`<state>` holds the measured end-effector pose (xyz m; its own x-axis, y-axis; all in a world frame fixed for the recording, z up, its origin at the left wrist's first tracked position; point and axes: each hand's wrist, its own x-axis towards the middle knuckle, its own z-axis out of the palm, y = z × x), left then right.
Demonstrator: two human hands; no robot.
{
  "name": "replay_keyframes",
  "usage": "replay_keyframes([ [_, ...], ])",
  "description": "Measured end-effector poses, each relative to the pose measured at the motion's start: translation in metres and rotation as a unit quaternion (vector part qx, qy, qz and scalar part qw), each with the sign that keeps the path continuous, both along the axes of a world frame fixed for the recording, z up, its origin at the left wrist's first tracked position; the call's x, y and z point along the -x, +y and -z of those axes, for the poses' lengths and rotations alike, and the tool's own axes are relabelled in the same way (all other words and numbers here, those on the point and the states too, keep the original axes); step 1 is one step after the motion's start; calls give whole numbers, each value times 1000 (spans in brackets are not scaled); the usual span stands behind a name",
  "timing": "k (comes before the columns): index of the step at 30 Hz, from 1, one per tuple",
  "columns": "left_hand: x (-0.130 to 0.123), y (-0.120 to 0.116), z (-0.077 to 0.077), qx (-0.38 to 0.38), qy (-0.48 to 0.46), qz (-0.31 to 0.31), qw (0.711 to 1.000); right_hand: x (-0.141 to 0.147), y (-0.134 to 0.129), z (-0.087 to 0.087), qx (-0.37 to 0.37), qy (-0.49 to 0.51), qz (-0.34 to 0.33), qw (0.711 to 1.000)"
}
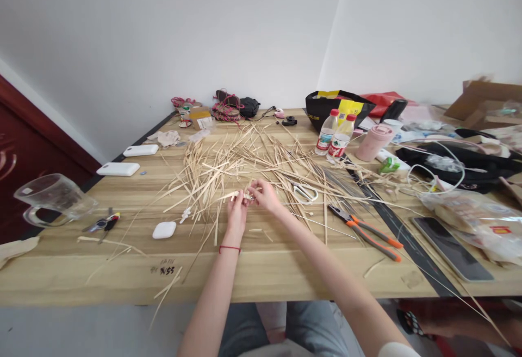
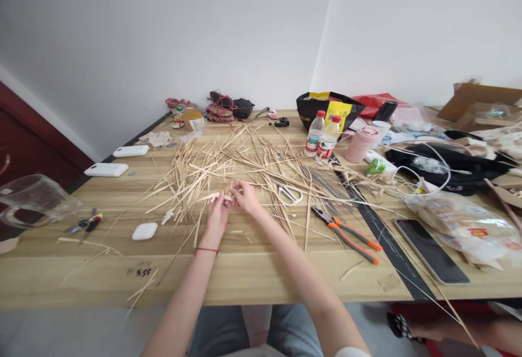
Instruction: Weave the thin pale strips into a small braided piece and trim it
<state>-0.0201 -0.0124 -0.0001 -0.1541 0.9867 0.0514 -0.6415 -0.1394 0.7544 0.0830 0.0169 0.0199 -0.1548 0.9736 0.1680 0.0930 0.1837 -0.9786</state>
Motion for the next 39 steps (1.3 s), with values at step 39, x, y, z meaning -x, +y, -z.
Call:
replay_keyframes([
  [39,41,-42,14,-76,690,75,716,-14,-38,8,-175,-343,118,916],
])
